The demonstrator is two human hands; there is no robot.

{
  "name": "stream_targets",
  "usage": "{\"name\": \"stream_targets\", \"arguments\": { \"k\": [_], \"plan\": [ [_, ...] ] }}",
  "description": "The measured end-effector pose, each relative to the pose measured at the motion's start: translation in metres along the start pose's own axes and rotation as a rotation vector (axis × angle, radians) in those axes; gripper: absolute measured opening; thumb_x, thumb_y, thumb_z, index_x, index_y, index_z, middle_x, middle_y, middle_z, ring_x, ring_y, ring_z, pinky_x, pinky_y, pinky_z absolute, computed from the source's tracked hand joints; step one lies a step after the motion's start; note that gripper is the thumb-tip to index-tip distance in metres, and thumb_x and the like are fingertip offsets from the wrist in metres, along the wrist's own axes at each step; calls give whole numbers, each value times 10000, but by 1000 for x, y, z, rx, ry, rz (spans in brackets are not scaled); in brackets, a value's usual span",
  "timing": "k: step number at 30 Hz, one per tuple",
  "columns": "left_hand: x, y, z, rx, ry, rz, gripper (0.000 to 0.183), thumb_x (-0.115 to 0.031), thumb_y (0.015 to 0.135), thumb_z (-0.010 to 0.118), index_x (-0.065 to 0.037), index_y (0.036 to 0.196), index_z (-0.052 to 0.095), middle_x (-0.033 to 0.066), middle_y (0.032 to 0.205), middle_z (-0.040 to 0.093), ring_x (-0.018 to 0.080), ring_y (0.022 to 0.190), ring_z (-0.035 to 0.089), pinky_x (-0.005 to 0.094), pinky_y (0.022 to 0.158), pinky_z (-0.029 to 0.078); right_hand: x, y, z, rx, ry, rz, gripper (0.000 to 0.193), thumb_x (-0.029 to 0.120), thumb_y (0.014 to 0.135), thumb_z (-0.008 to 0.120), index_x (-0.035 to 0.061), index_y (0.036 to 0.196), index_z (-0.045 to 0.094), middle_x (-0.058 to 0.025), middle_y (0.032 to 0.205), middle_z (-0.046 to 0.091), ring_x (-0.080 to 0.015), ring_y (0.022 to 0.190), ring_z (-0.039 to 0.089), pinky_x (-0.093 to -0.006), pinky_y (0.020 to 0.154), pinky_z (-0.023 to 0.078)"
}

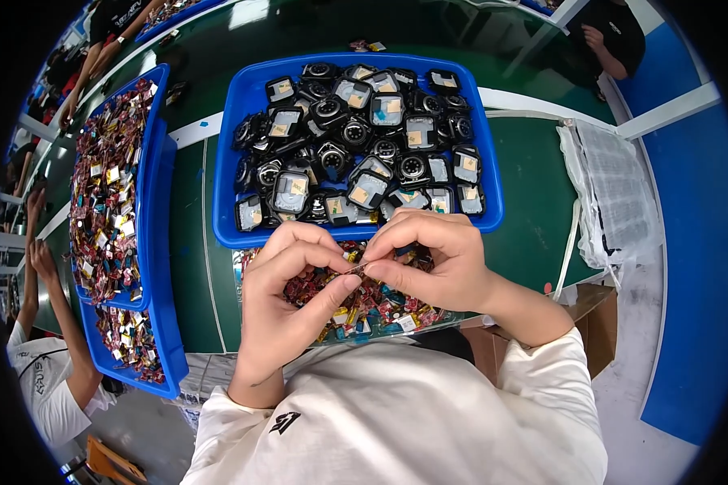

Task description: Sorting and preparing small electronic or mechanical components on an assembly line.

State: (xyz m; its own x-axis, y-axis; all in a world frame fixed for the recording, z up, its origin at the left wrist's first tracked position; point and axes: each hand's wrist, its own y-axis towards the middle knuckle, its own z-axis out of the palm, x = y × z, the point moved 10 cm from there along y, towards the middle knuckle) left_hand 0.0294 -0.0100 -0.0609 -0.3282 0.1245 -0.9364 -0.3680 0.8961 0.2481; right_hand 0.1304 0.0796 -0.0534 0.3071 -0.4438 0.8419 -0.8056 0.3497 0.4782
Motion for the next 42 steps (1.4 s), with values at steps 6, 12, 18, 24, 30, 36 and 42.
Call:
{"name": "stream_targets", "arguments": {
  "k": [6, 12, 18, 24, 30, 36, 42],
  "plan": [
    [16, -4, -4, -91, -369, -98, 118, 18, 777, 710, -1, 847, 617, 61, 924, 585, 70, 750, 466, 202, 676, 365, -5, 0, 11, 64, 18, 64, 446, 26, 738, 759, -5, 1143, 575, -81, 959, 664, -105, 800, 615, -230, 658, 473],
    [24, -9, -7, -181, -532, -126, 143, 65, 810, 658, 12, 908, 568, 89, 922, 607, 88, 796, 546, 210, 706, 429, -22, -7, 7, 38, 207, 316, 384, 2, 764, 733, -9, 1124, 601, -70, 987, 641, -69, 746, 584, -218, 638, 478],
    [17, -8, -2, -187, -453, -175, 191, 99, 786, 652, 34, 951, 580, 79, 925, 630, 70, 801, 571, 198, 700, 440, -11, 0, 1, -22, 2, 152, 233, 52, 794, 707, 31, 1025, 692, -48, 758, 655, -78, 619, 578, -216, 564, 461],
    [19, -6, -1, -103, -105, -126, 136, 36, 743, 734, 3, 842, 646, 42, 857, 643, 69, 744, 546, 192, 662, 416, 1, 1, 0, -7, -185, -29, 244, 67, 797, 713, -2, 1030, 692, -75, 740, 642, -154, 536, 528, -278, 528, 430],
    [7, -7, -1, -95, -71, -36, 120, 21, 718, 754, 11, 785, 655, 60, 789, 645, 105, 699, 548, 231, 658, 415, 13, 2, -6, -60, -86, -69, 219, -6, 735, 756, -22, 946, 699, -88, 760, 632, -132, 594, 531, -249, 526, 407],
    [16, -5, 1, -64, -193, -97, 136, 10, 722, 756, 28, 838, 688, 70, 756, 653, 112, 684, 543, 254, 651, 407, -10, -1, -7, -34, 263, 104, 87, 35, 747, 773, 16, 777, 694, -47, 788, 654, -65, 614, 557, -185, 505, 409],
    [14, -5, 14, 50, -350, -94, 99, 9, 726, 755, 24, 809, 701, 71, 731, 658, 120, 677, 544, 254, 635, 402, -15, -6, 12, 94, 705, 282, 88, -27, 763, 741, -48, 774, 656, -163, 804, 643, -151, 659, 609, -239, 549, 491]
  ]
}}
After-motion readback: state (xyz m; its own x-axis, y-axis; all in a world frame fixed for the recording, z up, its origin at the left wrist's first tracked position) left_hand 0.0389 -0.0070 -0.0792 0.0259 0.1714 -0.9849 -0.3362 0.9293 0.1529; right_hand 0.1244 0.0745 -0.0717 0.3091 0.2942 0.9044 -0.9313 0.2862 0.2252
